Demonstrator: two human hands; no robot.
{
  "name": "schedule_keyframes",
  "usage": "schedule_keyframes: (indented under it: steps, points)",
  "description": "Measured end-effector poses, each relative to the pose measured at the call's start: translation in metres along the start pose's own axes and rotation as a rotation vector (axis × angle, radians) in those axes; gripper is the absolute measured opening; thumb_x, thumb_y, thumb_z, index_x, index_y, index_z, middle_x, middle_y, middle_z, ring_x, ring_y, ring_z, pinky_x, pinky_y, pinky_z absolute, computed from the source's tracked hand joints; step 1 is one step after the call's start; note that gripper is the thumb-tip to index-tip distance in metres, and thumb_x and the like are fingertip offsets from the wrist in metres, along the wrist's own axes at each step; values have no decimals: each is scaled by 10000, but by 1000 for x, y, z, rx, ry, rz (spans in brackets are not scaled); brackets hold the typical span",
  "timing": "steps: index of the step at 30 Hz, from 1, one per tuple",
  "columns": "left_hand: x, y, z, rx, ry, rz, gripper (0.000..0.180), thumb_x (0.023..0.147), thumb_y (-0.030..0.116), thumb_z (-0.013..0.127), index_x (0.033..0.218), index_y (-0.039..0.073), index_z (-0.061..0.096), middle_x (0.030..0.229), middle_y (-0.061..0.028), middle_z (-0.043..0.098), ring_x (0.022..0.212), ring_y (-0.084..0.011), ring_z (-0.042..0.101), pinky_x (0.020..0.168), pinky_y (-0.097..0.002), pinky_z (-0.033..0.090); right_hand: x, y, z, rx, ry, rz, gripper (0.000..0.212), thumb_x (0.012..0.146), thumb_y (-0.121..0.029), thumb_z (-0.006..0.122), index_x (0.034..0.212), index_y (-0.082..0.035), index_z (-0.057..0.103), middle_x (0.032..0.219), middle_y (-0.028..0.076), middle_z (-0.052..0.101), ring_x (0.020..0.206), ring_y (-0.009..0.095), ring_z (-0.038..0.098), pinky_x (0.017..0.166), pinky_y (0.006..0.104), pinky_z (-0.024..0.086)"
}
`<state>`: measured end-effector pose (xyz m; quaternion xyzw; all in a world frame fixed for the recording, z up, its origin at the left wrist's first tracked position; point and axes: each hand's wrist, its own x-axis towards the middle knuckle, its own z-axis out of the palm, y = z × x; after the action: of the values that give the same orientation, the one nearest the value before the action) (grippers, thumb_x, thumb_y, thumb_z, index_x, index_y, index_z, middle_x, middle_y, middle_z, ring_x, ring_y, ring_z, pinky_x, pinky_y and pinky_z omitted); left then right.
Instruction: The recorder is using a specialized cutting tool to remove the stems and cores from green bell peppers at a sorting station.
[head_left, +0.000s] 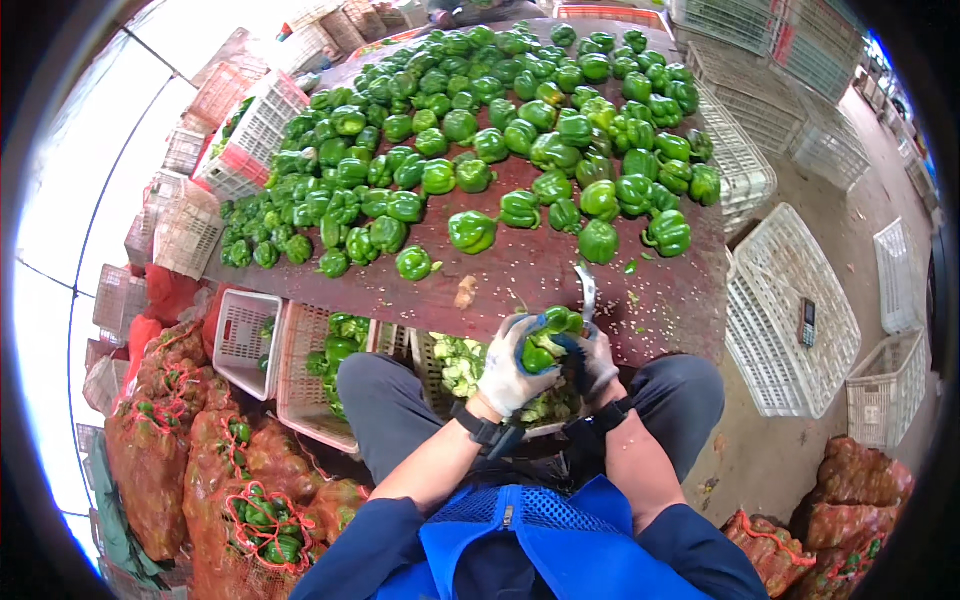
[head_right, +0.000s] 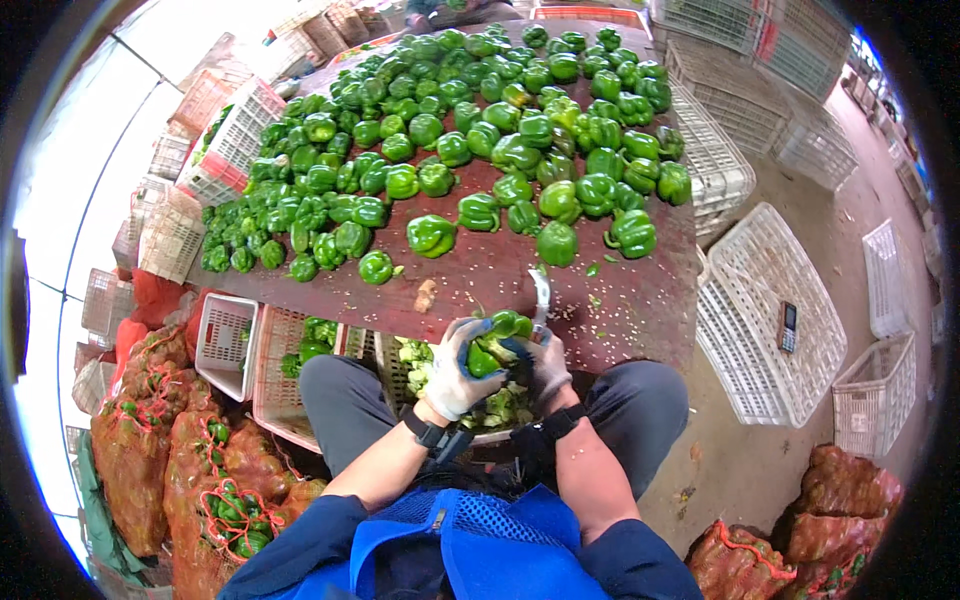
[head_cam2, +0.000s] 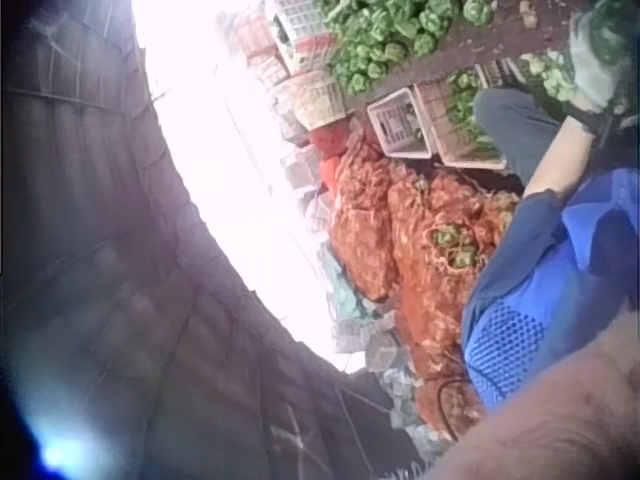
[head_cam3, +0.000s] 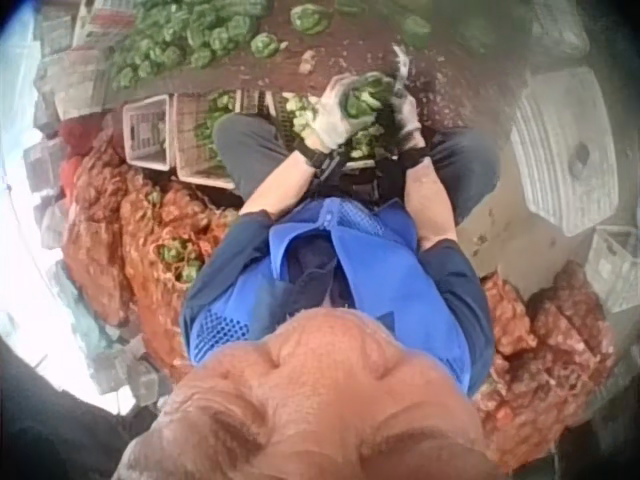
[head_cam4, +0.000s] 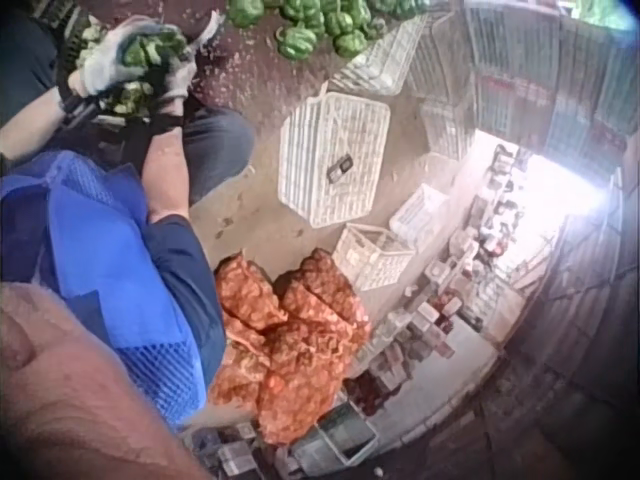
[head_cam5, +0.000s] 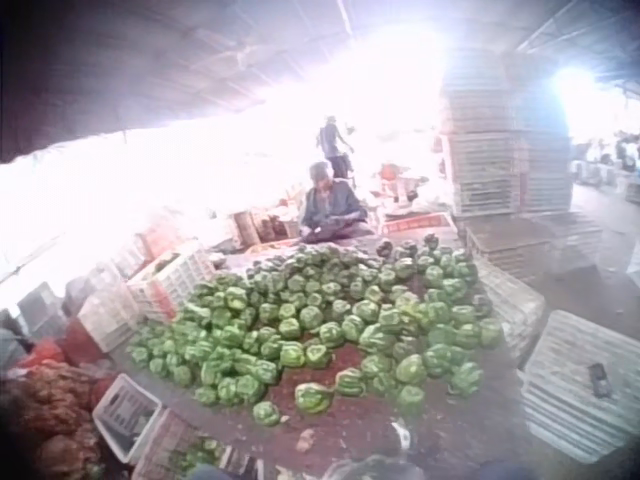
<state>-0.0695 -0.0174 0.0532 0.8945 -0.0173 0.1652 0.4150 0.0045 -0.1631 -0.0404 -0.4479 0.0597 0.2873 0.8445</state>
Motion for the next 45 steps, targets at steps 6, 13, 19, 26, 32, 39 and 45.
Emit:
schedule_keyframes:
  steps: [6,13,19,26,32,39,45]
  points:
    - [17,-16,-9,-601,-197,-416,560,816,102,753,1322,-27,550,1230,-126,650,1092,-182,618,967,-310,494,0,-6,0,-325,-83,-245,601,685,-22,808,1249,17,604,1085,78,697,958,169,670,869,319,548]
    - [9,-31,-18,-901,-163,-621,423,852,56,665,1256,-46,592,1105,-106,700,979,-163,662,870,-300,545,-19,-29,18,-300,-212,-128,767,668,12,839,1365,9,519,1211,91,642,1048,177,645,903,318,534]
    - [4,-39,-9,-1297,-13,-704,361,903,65,590,1245,-53,602,1141,-154,691,984,-241,696,880,-356,580,-5,-20,8,-173,-157,-143,765,684,58,825,1379,8,510,997,48,683,882,148,666,831,288,547]
    - [0,-38,-9,-1245,171,-720,309,901,14,600,1205,-43,610,1095,-153,696,931,-245,705,827,-369,603,-11,-16,23,-124,-14,-209,671,693,22,834,1309,-12,570,921,41,674,803,126,645,761,281,546]
    - [11,-23,-79,-973,345,-624,326,832,20,701,1143,-26,615,1009,-145,705,854,-243,708,766,-382,611,-8,0,11,-566,7,-248,522,685,-98,860,1164,-35,663,863,3,636,785,116,593,747,283,513]
    - [-28,-123,-272,-225,581,-574,363,788,102,765,1112,-28,663,987,-106,704,811,-200,692,741,-326,581,-15,-7,14,-964,-118,-166,520,712,-270,854,1131,-25,666,886,119,700,802,240,650,753,372,515]
    - [19,-175,-254,352,250,-494,638,756,244,826,1306,6,607,1302,-192,638,1198,-314,616,1042,-384,466,-9,-2,14,-1048,-74,-114,421,795,-312,780,1074,-16,672,866,149,707,798,292,678,753,385,520]
